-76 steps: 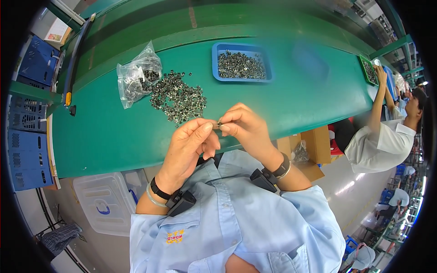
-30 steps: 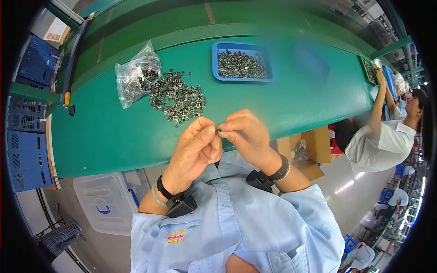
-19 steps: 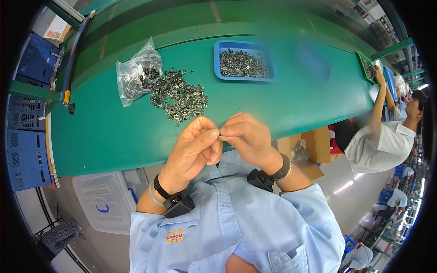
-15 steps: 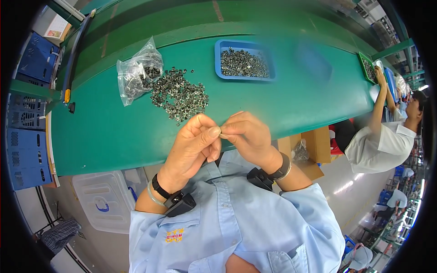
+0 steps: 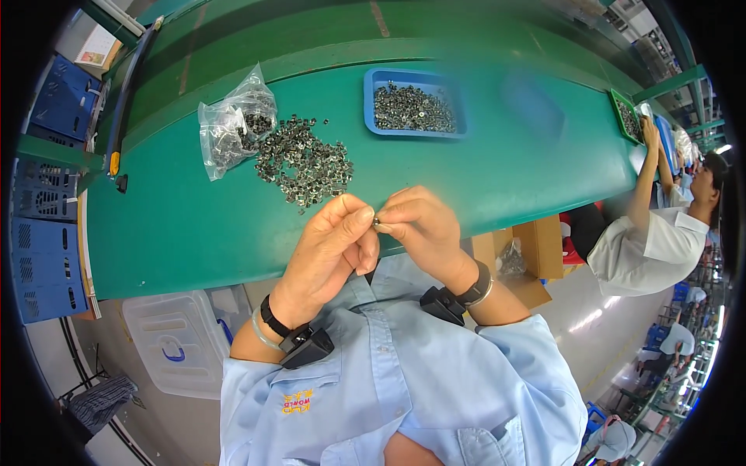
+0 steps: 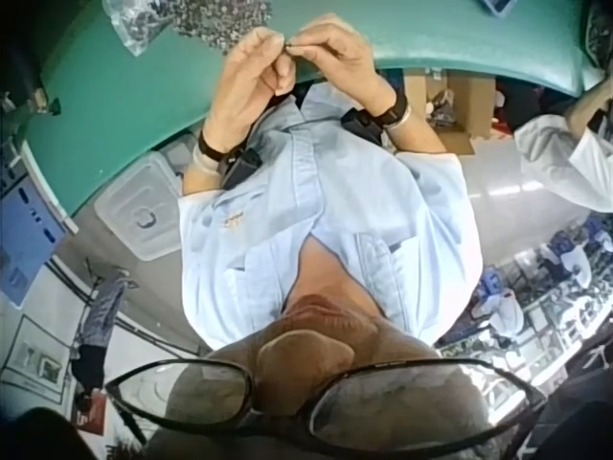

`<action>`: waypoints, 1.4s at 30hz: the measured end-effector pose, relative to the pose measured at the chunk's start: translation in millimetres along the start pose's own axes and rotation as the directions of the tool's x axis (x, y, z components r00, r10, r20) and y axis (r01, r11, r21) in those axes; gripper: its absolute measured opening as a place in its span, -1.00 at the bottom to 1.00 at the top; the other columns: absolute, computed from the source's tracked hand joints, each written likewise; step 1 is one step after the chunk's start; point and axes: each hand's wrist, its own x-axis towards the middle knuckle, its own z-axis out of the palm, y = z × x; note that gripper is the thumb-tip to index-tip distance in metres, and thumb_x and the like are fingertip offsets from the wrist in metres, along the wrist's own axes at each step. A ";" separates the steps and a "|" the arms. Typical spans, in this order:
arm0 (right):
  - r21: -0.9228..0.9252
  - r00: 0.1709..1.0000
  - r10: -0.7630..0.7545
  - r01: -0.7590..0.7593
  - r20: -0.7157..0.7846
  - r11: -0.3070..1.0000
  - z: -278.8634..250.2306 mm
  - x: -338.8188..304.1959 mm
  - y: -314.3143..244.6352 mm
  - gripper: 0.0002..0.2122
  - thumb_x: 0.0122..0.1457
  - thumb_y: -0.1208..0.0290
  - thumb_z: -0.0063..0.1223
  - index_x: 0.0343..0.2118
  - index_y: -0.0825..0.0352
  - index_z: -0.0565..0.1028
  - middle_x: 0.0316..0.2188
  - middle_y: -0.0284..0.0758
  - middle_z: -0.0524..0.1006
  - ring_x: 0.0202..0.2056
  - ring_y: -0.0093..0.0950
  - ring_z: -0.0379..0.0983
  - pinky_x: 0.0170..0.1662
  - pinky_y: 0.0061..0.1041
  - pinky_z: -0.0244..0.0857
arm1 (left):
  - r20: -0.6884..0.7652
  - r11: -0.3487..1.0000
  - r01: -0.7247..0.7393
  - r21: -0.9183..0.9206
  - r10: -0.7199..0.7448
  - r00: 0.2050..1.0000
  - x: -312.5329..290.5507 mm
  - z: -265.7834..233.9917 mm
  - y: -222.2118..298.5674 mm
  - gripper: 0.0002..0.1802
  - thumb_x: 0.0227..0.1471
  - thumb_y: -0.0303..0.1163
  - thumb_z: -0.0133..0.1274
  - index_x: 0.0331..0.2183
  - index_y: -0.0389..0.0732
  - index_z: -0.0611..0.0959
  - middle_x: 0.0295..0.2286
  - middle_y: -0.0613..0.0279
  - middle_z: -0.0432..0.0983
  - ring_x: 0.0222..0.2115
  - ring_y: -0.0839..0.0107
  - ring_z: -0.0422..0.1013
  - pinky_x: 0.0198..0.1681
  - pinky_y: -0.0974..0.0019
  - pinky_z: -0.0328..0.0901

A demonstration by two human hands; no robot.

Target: The person picks up small metal components from the table, inspects them by hand, and places them into a blue tray. Then, the person picks up a green tray of components, inspects several more, and sets the tray back down.

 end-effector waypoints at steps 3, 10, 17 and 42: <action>0.011 1.000 -0.002 0.002 -0.006 1.000 0.8 0.0 0.2 -0.86 -0.02 0.57 0.21 -0.40 0.27 0.48 -0.43 -0.36 0.52 -0.34 -0.43 0.45 -0.29 -0.50 0.34 | -0.034 1.000 0.006 0.017 -0.006 0.999 -0.3 2.6 -0.1 -0.79 0.20 -0.26 -0.09 -0.39 -0.18 0.40 -0.69 0.29 0.35 -0.72 0.51 0.24 -0.66 0.45 0.13; -0.251 0.996 -0.082 0.070 -0.039 0.966 -15.9 27.5 1.5 -0.93 0.04 0.52 0.16 -0.40 0.29 0.50 -0.43 -0.33 0.52 -0.36 -0.44 0.45 -0.29 -0.51 0.33 | -0.142 0.993 -0.107 0.056 0.114 0.983 1.1 3.9 4.5 -0.82 0.20 -0.30 -0.07 -0.26 -0.21 0.44 -0.62 0.30 0.39 -0.67 0.57 0.27 -0.64 0.49 0.15; -0.577 0.992 0.058 -0.110 -0.108 0.809 -58.6 90.5 36.4 -0.88 0.06 0.47 0.11 -0.34 0.34 0.52 -0.38 -0.27 0.52 -0.36 -0.34 0.47 -0.26 -0.43 0.34 | -0.140 0.994 -0.096 0.048 0.102 0.985 -14.3 -28.2 2.7 -0.81 0.19 -0.34 -0.08 -0.19 -0.22 0.42 -0.60 0.30 0.39 -0.65 0.57 0.29 -0.63 0.49 0.17; -0.269 0.945 0.135 -0.052 0.299 0.962 -18.8 52.4 -2.0 -0.81 -0.02 0.53 0.19 -0.29 0.30 0.51 -0.41 -0.31 0.47 -0.35 -0.38 0.44 -0.32 -0.47 0.36 | -0.110 0.999 0.009 0.038 -0.004 0.994 9.9 -16.8 10.8 -0.76 0.18 -0.32 -0.04 -0.18 -0.27 0.45 -0.54 0.29 0.44 -0.64 0.60 0.31 -0.61 0.52 0.19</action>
